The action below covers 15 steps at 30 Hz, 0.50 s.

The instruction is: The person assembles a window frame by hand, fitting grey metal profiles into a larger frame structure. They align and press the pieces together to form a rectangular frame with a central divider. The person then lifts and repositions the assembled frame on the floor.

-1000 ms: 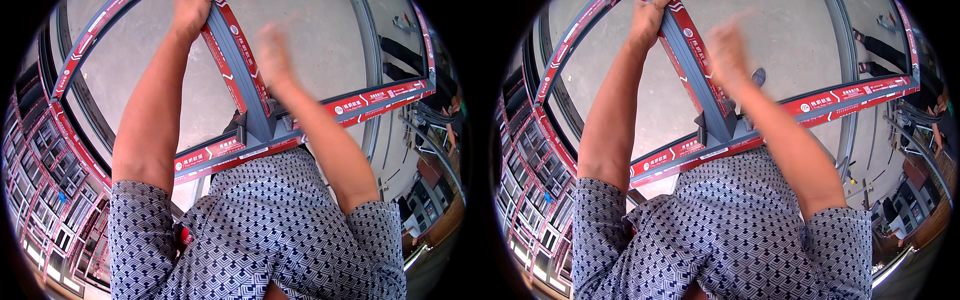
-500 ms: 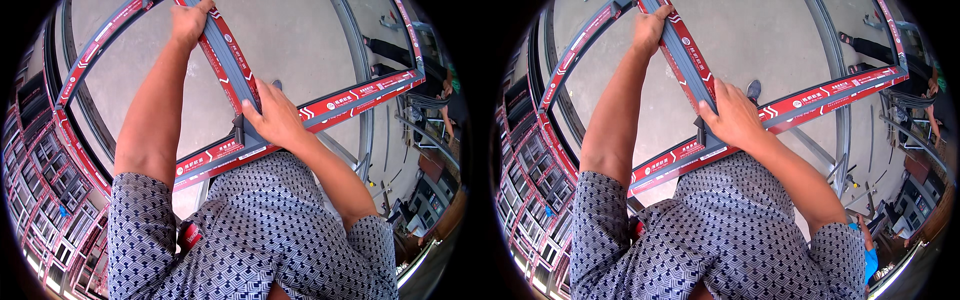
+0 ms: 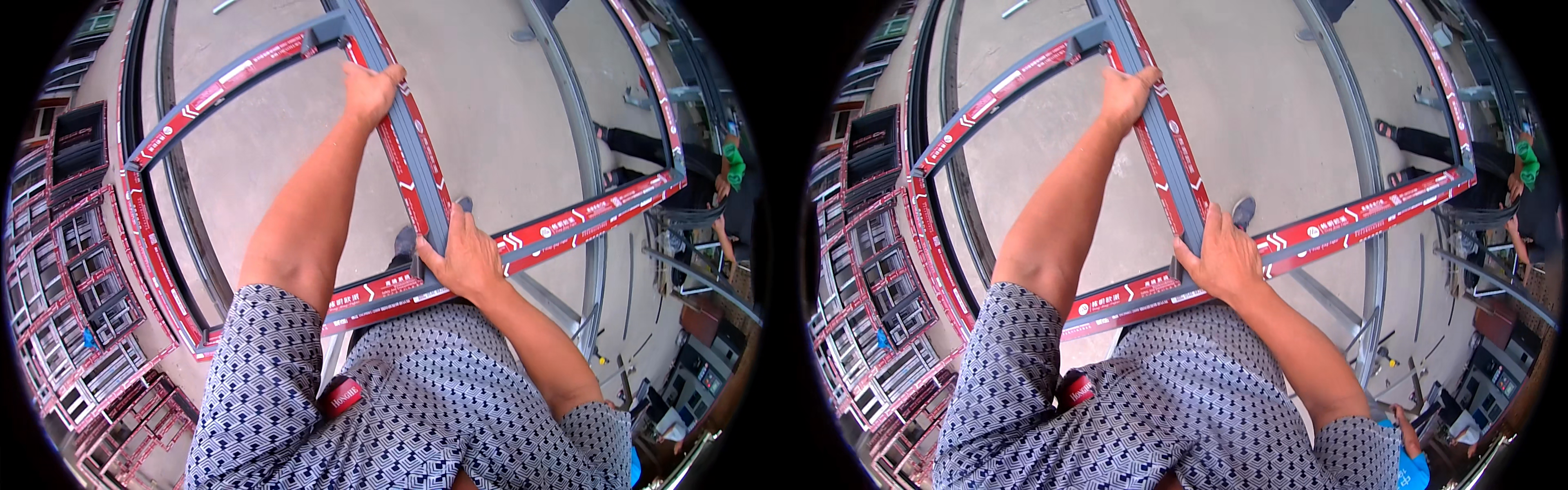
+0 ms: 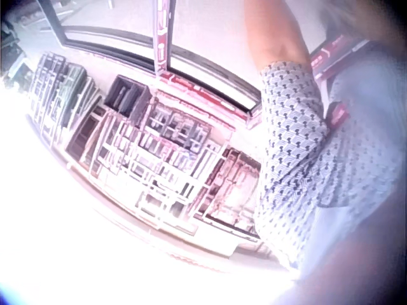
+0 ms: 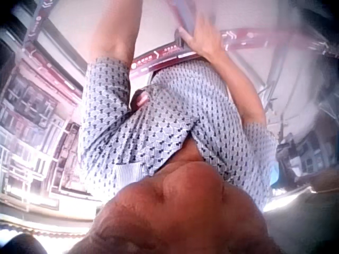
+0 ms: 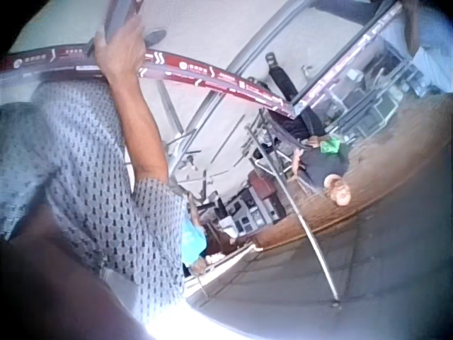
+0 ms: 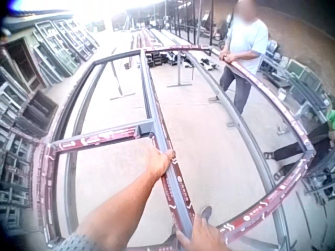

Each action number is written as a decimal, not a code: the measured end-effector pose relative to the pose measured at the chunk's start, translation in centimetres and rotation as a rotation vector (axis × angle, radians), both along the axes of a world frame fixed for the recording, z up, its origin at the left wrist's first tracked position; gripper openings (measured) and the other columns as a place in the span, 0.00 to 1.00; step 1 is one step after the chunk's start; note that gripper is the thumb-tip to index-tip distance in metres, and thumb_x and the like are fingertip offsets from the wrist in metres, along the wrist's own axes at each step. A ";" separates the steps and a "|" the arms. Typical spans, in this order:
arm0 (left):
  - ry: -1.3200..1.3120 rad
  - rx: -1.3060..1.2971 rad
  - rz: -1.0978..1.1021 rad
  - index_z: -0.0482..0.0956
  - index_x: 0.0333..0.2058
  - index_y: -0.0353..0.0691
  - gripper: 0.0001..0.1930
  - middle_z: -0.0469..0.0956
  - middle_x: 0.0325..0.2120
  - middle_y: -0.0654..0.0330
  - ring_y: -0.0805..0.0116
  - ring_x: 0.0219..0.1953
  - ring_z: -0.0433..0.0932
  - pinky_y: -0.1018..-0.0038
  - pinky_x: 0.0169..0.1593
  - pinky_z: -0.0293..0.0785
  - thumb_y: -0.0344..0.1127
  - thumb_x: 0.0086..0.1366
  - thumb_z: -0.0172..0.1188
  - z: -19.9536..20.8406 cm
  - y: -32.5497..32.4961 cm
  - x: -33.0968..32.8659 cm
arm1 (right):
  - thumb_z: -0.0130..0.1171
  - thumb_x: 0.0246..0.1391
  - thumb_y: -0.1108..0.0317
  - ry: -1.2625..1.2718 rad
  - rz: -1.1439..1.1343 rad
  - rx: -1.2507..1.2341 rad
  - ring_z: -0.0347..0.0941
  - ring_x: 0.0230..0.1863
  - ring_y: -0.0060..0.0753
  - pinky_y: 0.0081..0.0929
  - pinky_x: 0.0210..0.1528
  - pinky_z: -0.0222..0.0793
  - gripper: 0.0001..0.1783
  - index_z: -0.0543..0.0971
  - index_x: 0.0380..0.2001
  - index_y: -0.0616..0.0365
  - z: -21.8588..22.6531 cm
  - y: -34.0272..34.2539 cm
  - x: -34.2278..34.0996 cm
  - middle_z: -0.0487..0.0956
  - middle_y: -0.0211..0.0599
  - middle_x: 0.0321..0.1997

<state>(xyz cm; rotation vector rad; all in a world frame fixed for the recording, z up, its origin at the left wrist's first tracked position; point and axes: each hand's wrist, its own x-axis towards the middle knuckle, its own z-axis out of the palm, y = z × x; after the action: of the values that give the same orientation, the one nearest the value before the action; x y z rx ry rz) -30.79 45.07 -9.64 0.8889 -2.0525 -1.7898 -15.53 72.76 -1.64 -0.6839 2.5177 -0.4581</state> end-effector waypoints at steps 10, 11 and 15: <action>-0.193 -0.060 0.038 0.64 0.60 0.21 0.42 0.76 0.58 0.26 0.33 0.61 0.79 0.52 0.67 0.76 0.49 0.61 0.70 0.5 0.7 0.9 | 0.63 0.68 0.41 0.013 0.007 0.000 0.84 0.48 0.71 0.59 0.51 0.81 0.45 0.65 0.68 0.72 0.1 -0.3 0.3 0.79 0.68 0.54; -0.205 -0.081 0.058 0.63 0.62 0.21 0.42 0.75 0.59 0.25 0.32 0.63 0.78 0.52 0.69 0.74 0.50 0.62 0.70 0.8 1.5 1.3 | 0.63 0.68 0.41 0.016 0.009 0.005 0.84 0.48 0.71 0.59 0.51 0.81 0.46 0.65 0.68 0.72 -0.1 -0.3 0.3 0.79 0.68 0.54; -0.272 -0.098 0.007 0.57 0.68 0.18 0.48 0.70 0.64 0.21 0.31 0.69 0.74 0.52 0.71 0.72 0.52 0.67 0.69 2.7 4.7 4.2 | 0.63 0.67 0.40 0.058 0.020 0.009 0.84 0.46 0.69 0.58 0.50 0.82 0.47 0.65 0.67 0.75 -0.2 0.1 0.4 0.80 0.67 0.52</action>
<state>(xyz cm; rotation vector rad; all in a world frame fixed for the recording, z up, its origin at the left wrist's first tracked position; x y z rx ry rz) -26.56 49.74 -6.97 1.1628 -2.2738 -1.6235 -15.10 72.89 -1.87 -0.7280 2.5629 -0.4259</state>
